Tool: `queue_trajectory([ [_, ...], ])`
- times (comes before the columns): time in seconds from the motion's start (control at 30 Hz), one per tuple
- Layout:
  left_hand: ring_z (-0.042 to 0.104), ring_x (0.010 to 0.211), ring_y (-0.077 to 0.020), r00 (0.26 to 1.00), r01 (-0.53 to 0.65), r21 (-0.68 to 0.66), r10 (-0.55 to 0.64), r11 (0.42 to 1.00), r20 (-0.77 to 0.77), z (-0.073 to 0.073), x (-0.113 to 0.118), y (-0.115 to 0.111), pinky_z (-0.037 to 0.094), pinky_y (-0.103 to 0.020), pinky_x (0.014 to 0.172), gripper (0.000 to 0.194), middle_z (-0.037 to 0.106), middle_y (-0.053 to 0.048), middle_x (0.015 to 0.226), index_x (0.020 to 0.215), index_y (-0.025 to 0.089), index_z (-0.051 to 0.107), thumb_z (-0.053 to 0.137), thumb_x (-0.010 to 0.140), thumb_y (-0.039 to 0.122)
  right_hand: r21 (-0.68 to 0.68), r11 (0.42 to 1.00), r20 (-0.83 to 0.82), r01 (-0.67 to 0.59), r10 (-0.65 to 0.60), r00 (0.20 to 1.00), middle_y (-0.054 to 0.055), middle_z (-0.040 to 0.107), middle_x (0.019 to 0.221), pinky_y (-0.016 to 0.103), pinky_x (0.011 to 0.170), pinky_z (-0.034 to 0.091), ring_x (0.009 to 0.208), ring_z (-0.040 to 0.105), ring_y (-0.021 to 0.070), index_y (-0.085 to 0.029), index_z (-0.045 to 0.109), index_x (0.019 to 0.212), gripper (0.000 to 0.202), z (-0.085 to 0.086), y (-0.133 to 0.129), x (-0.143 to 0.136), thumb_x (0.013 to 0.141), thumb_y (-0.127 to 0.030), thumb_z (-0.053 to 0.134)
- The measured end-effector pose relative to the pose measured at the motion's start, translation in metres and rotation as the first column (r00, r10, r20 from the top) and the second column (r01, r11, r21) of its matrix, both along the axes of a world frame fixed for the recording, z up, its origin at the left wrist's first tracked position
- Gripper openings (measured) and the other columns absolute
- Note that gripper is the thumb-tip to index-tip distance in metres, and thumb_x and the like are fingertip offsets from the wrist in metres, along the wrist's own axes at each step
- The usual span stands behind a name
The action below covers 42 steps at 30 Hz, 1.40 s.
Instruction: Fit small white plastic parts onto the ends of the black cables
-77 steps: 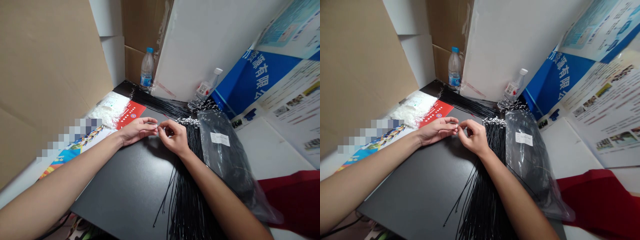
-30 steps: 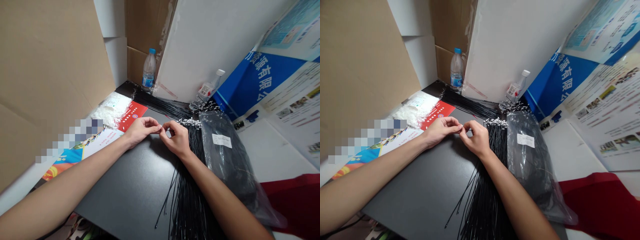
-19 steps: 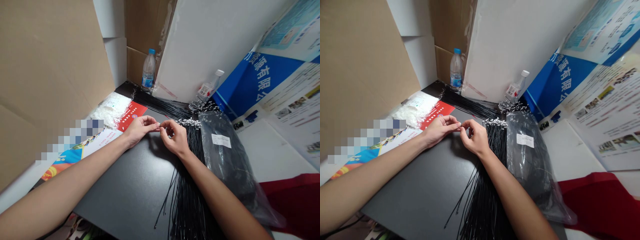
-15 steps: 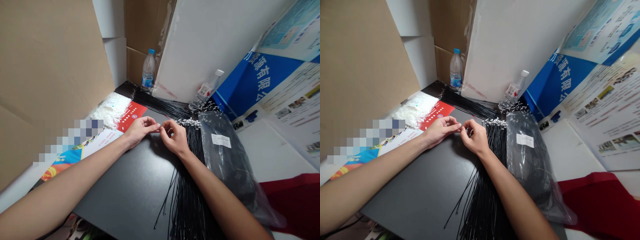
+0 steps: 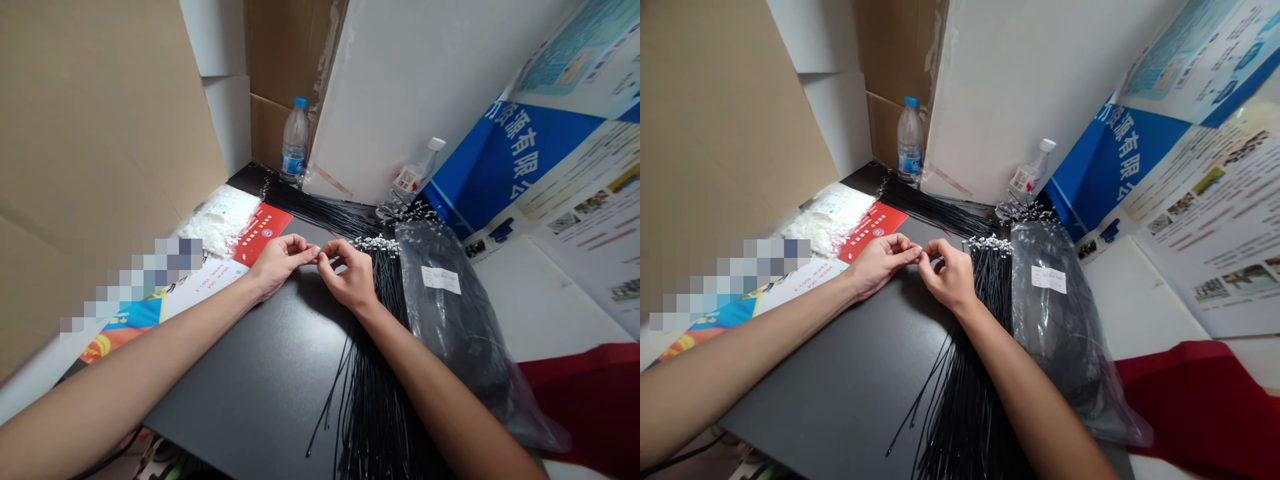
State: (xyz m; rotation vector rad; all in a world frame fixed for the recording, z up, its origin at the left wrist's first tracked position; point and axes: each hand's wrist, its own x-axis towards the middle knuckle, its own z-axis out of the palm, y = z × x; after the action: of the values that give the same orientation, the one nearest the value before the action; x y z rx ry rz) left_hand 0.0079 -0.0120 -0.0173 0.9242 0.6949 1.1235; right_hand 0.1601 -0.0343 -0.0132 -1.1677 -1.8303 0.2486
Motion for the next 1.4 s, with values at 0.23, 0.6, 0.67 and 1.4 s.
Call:
queue_trajectory([
  [0.23, 0.064, 0.075, -0.0116, 0.998, -0.037, 0.066, 0.039, 0.997, -0.041, -0.001, 0.003, -0.002, 0.049, -0.032, 0.087, 0.038, 0.068, 0.002, 0.075, 0.063, 0.018, 0.044, 0.081, 0.063, 0.024, 0.051, 0.999, -0.017, 0.003, -0.002, 1.000, 0.000, 0.063, 0.068, 0.018, 0.045, 0.045, 0.052, 0.056, 0.0087, -0.019, 0.056, 0.076, 0.006, -0.001, 0.001, 0.000, 0.081, -0.021, 0.057],
  [0.6, 0.061, 0.076, -0.0121, 0.976, 0.019, 0.203, 0.026, 0.979, -0.217, 0.001, -0.004, 0.002, 0.049, -0.030, 0.080, 0.030, 0.065, 0.002, 0.076, 0.068, 0.018, 0.046, 0.076, 0.067, 0.023, 0.036, 0.999, 0.084, 0.011, -0.014, 0.996, 0.000, 0.063, 0.068, 0.022, 0.050, 0.043, 0.054, 0.055, 0.0108, -0.020, 0.056, 0.075, 0.007, -0.003, 0.003, 0.004, 0.082, -0.023, 0.054],
  [0.67, 0.061, 0.074, -0.0120, 0.963, 0.048, 0.227, 0.015, 0.973, -0.268, 0.000, -0.006, 0.005, 0.049, -0.029, 0.077, 0.028, 0.063, 0.002, 0.076, 0.069, 0.018, 0.048, 0.075, 0.068, 0.024, 0.031, 0.999, 0.128, 0.017, -0.021, 0.992, 0.000, 0.063, 0.068, 0.022, 0.052, 0.042, 0.055, 0.055, 0.0112, -0.020, 0.055, 0.075, 0.007, -0.004, 0.004, 0.004, 0.081, -0.023, 0.055],
  [1.4, 0.064, 0.077, -0.0142, 0.954, 0.086, 0.162, -0.034, 0.983, -0.297, 0.007, -0.012, 0.004, 0.048, -0.031, 0.081, 0.028, 0.066, 0.000, 0.077, 0.072, 0.016, 0.057, 0.081, 0.065, 0.029, 0.046, 0.999, 0.149, 0.018, -0.024, 0.989, -0.001, 0.062, 0.069, 0.024, 0.054, 0.040, 0.055, 0.053, 0.0114, -0.021, 0.051, 0.076, 0.006, -0.003, 0.000, 0.003, 0.082, -0.024, 0.053],
])
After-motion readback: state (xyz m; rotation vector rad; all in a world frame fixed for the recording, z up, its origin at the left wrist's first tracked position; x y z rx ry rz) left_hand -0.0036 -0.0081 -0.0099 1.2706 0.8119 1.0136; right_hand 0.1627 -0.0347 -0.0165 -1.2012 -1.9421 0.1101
